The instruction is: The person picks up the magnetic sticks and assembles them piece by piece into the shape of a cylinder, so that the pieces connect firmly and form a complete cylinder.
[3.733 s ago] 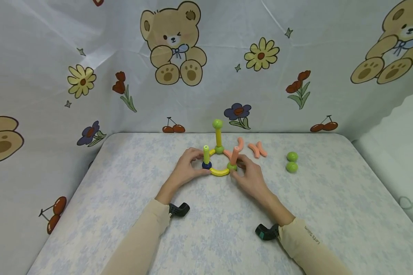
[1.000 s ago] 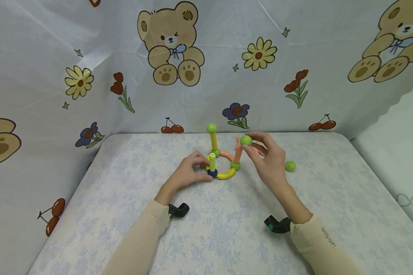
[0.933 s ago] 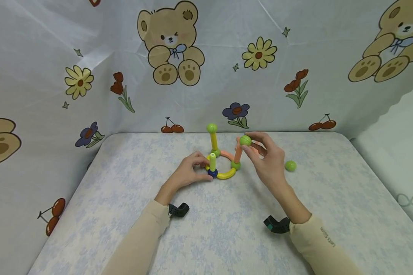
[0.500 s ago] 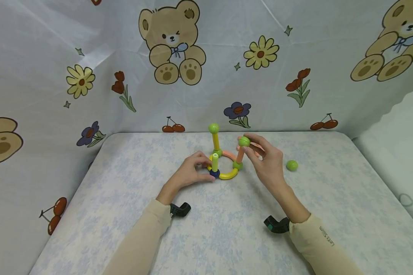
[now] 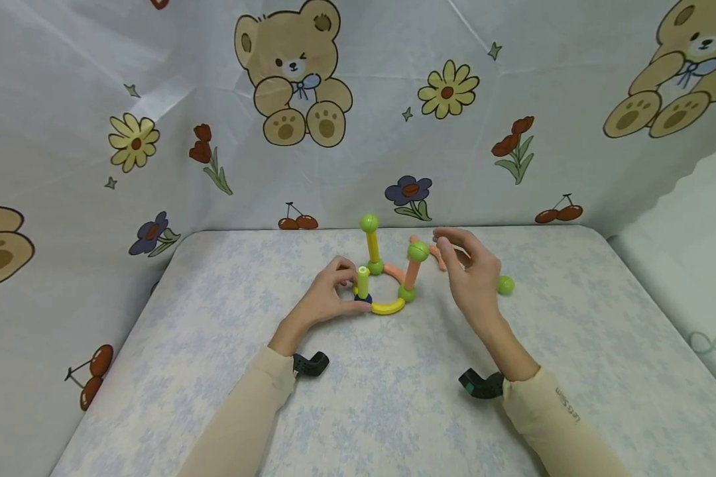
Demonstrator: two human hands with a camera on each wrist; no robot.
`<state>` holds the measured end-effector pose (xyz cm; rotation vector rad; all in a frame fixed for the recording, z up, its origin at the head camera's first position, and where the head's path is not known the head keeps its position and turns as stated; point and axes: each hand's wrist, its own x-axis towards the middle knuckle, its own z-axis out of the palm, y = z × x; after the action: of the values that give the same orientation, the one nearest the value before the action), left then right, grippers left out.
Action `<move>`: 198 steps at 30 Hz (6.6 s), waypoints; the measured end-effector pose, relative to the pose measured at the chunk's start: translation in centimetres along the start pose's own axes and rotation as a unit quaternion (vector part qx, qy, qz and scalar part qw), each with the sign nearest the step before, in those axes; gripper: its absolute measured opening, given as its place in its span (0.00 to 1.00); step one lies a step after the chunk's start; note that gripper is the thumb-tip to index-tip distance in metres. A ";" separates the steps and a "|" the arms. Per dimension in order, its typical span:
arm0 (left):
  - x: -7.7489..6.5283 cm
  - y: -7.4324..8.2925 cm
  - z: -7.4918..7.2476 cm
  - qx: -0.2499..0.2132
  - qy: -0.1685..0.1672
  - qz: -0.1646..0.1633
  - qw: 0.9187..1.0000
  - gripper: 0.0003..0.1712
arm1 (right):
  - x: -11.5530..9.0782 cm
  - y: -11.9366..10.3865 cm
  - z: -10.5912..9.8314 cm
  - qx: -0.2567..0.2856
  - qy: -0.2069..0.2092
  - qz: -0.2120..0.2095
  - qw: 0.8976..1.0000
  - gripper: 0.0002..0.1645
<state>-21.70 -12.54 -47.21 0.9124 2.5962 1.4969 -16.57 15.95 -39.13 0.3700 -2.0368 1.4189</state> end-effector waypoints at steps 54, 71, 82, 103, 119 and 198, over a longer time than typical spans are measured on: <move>-0.2 0.6 0.0 -0.053 -0.045 -0.019 0.997 0.19 | 1.0 3.4 -2.9 -0.126 -0.090 0.173 0.973 0.22; -0.2 0.6 -0.1 -0.059 -0.051 -0.020 0.997 0.20 | 1.2 0.4 -1.4 0.346 -0.178 0.383 0.838 0.23; -0.3 0.6 -0.1 -0.069 -0.054 -0.020 0.996 0.21 | 0.8 0.1 -0.5 0.363 -0.174 0.400 0.824 0.27; -0.3 0.8 -0.1 -0.064 -0.059 -0.027 0.996 0.21 | 0.9 0.3 -0.6 0.429 -0.201 0.419 0.775 0.28; -0.2 0.8 -0.1 -0.057 -0.068 -0.018 0.996 0.21 | 0.5 1.1 -0.5 0.327 -0.205 0.394 0.834 0.25; -0.2 0.0 0.3 -0.047 0.071 -0.034 0.996 0.11 | -2.4 4.2 1.9 -0.058 -0.285 0.115 0.950 0.14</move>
<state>-21.48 -12.39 -47.38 0.7264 2.5951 1.7087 -17.70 15.54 -44.22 0.5569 -2.6913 1.4295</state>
